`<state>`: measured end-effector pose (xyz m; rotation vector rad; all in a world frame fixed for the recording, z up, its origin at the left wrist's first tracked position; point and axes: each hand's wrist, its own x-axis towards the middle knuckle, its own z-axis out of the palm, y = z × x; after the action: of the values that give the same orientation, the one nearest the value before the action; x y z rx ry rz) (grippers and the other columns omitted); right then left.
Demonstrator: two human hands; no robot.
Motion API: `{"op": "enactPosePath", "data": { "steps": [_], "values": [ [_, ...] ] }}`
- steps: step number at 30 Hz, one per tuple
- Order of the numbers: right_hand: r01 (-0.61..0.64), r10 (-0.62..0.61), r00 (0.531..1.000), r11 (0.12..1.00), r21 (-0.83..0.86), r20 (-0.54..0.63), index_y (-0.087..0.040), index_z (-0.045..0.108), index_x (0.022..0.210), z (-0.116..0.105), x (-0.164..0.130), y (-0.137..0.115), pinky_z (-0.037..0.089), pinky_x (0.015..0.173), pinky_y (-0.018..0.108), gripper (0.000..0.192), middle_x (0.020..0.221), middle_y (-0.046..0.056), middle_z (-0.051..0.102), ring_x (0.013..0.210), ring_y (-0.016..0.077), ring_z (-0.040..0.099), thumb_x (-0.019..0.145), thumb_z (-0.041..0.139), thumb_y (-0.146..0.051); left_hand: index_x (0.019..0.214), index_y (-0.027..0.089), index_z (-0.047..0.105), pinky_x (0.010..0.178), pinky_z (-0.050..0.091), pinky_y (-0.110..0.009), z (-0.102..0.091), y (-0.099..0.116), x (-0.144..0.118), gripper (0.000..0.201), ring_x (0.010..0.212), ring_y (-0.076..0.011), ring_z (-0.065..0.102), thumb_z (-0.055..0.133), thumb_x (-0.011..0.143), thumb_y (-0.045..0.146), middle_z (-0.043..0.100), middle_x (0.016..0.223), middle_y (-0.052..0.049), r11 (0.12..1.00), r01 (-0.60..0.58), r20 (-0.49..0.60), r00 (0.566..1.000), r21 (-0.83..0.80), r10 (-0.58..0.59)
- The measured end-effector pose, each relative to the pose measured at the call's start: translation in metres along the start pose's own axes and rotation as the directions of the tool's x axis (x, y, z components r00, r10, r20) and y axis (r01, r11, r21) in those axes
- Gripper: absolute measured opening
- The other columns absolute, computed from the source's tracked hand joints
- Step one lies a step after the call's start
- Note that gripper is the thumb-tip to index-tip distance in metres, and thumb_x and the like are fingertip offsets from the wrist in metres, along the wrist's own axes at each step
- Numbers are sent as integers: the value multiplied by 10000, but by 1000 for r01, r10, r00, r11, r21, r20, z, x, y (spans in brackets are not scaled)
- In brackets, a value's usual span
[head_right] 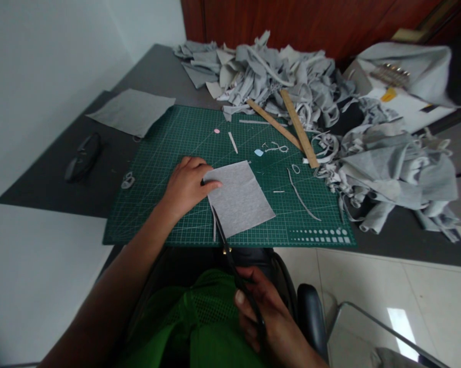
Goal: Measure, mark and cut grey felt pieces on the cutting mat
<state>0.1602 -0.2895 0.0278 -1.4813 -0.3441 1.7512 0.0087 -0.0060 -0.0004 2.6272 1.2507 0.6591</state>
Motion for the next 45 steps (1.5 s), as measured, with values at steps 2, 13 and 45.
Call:
{"op": "enactPosePath", "data": {
  "steps": [2, 13, 45],
  "values": [
    [-8, 8, 1000, 1000, 2, -7, -261, 576, 1268, 0, 0, 0, 230, 423, 185, 569, 713, -90, 438, 476, 42, 334, 851, 804, -574, 1015, 198, 753, 966, 487, -452, 0, 0, 1, 264, 1115, -303, 556, 784, 921, 442, 687, 1136, -86, 1000, 1, 24, 1000, -5, -1],
    [-13, 13, 1000, 1000, -13, -2, -272, 545, 1302, 1, -1, -2, 241, 426, 185, 610, 765, -77, 497, 477, 37, 347, 850, 797, -595, 993, 206, 776, 976, 495, -454, 3, -4, 2, 233, 1095, -291, 565, 813, 899, 416, 708, 1146, -72, 999, -31, 16, 999, -21, 32],
    [2, -5, 998, 999, 33, 70, -258, 555, 1140, -4, 23, -11, 245, 372, 146, 569, 689, -96, 444, 466, 38, 311, 795, 829, -618, 1036, 243, 795, 982, 493, -453, 2, -11, 2, 151, 1092, -279, 559, 794, 916, 336, 711, 1177, -51, 991, -24, 42, 999, -130, 30]
  ]
}}
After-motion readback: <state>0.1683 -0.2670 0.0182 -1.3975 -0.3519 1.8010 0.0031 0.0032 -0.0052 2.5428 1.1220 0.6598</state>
